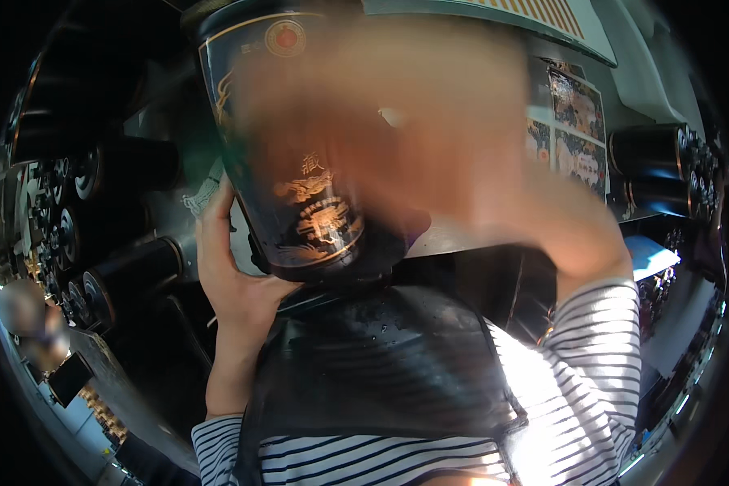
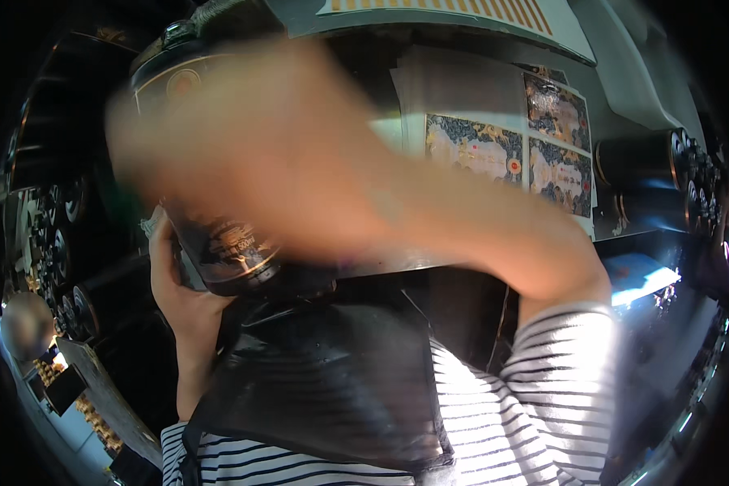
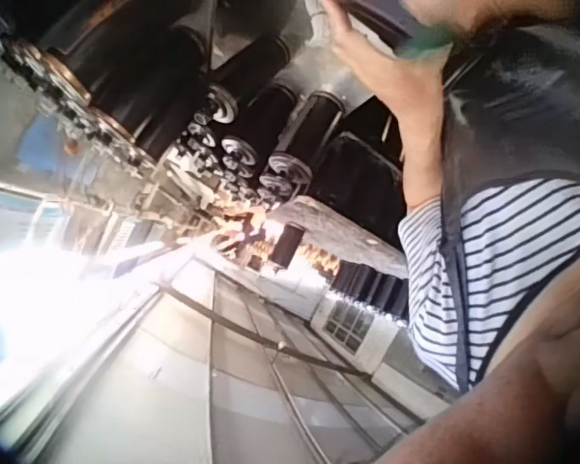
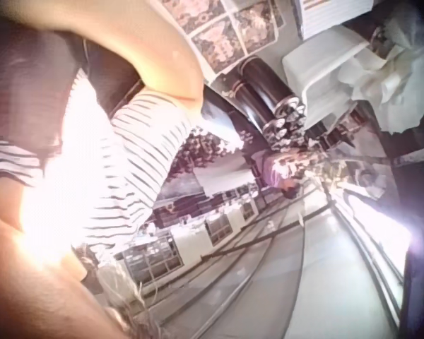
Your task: The person applies decorative labels and gold foil strips to black cylindrical containers. They smooth the labels with a green squeegee and press the foil edges with a cloth-wrapped finger, repeating the process on multiple containers.
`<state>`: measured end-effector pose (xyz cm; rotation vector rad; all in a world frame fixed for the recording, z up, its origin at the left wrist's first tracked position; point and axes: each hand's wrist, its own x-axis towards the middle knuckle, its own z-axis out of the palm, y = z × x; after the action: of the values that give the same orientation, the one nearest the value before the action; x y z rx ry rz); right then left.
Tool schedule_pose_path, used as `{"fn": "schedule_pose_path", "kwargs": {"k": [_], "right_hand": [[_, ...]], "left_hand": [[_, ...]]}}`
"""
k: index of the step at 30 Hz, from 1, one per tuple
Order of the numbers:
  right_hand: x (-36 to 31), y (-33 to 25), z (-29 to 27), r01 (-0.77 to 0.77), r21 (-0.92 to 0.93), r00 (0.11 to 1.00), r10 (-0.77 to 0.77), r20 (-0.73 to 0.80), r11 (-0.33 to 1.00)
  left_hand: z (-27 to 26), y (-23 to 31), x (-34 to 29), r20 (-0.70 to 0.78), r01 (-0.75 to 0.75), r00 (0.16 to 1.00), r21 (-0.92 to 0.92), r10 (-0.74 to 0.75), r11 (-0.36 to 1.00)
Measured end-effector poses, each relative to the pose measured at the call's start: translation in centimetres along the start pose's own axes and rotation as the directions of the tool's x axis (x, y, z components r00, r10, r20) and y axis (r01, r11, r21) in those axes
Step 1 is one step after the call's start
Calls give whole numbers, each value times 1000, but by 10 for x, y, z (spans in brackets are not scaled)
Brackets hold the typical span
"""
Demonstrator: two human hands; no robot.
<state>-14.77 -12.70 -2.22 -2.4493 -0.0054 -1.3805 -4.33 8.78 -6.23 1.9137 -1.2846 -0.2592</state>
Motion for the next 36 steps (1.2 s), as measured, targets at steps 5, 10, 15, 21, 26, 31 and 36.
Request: {"fn": "schedule_pose_path", "kwargs": {"k": [5,10,15,21,26,31,36], "right_hand": [[-67,-20,4,134,-100,990,-138,-38,986],[-32,-32,-1,74,215,996,-85,42,974],[-34,3,1,61,-67,997,-64,-46,996],[-32,-17,-5,55,145,994,-68,81,988],[-41,2,-6,113,-56,993,-115,-27,992],[-34,-24,-13,137,198,976,-166,141,971],[-19,19,0,86,-56,992,-91,-85,995]], "left_hand": [[-5,4,4,181,119,975,79,-132,990],[2,6,3,40,61,997,86,-64,994],[-1,-5,2,148,100,984,-16,-96,995],[8,-1,1,40,110,993,-24,-109,994],[-1,-7,2,200,156,967,14,-156,988],[9,-6,4,103,62,993,-40,-57,997],[4,-5,7,106,89,991,-98,-78,991]]}}
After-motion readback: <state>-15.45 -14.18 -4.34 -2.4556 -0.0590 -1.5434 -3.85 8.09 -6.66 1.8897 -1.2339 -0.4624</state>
